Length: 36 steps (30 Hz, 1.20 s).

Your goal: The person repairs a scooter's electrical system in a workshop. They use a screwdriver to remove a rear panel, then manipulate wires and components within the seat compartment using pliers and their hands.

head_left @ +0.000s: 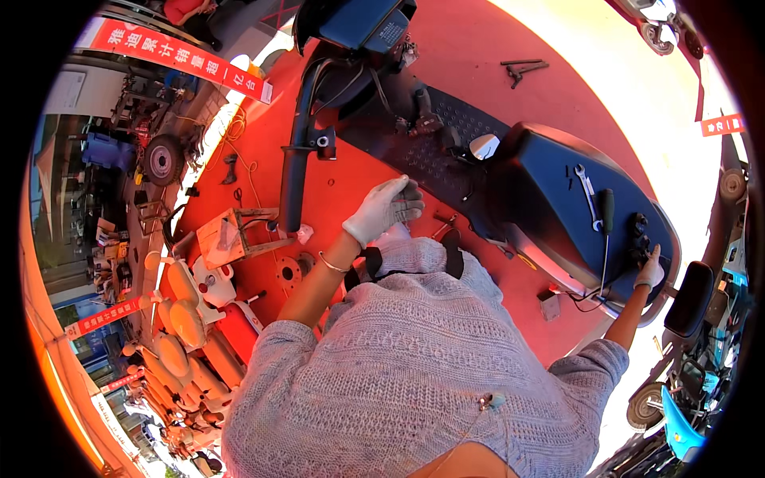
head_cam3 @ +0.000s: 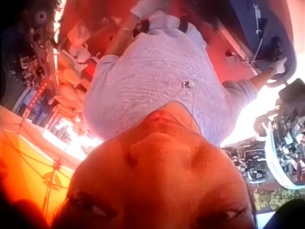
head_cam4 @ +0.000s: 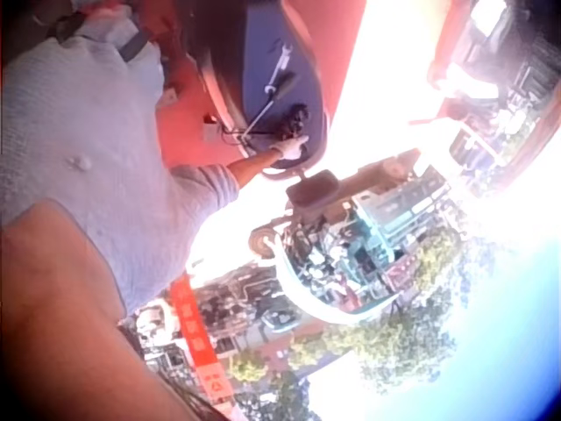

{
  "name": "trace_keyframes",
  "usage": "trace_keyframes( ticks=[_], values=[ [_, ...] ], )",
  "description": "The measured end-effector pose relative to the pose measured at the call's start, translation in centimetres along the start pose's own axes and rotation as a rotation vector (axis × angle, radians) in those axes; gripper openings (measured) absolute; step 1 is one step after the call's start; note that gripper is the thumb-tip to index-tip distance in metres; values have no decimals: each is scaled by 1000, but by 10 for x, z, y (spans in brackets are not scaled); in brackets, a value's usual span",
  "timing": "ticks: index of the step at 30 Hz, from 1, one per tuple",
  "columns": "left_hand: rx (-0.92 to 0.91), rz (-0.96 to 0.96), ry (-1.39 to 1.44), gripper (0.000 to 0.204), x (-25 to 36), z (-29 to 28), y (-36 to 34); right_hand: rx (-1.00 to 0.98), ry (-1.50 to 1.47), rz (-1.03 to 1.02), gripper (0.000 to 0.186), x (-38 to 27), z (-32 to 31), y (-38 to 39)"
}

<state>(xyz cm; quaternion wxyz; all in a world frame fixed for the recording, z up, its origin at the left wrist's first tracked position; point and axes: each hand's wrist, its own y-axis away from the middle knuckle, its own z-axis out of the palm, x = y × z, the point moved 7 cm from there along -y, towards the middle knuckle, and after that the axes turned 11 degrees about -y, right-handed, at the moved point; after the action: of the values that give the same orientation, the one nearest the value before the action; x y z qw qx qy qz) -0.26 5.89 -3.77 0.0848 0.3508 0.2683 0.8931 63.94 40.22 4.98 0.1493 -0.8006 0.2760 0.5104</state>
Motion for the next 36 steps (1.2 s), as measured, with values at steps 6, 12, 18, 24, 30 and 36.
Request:
trace_keyframes(
  ticks=[6, 12, 18, 24, 30, 36],
  values=[
    [346, 367, 39, 32, 132, -122, 88, -31, -9, 192, 57, 63, 63, 63],
    [156, 508, -142, 52, 204, -77, 122, -12, 116, 123, 68, 47, 52, 76],
    [-142, 437, -114, 58, 216, -31, 107, 82, 488, 2, 81, 33, 34, 77],
    [-253, 445, -34, 46, 219, -45, 94, 162, 632, -184, 78, 40, 18, 68],
    [-167, 440, -224, 45, 219, -69, 102, 17, 516, -90, 78, 43, 31, 86],
    [-182, 436, -283, 45, 225, -56, 100, -42, 488, -54, 75, 100, 31, 65]
  ],
)
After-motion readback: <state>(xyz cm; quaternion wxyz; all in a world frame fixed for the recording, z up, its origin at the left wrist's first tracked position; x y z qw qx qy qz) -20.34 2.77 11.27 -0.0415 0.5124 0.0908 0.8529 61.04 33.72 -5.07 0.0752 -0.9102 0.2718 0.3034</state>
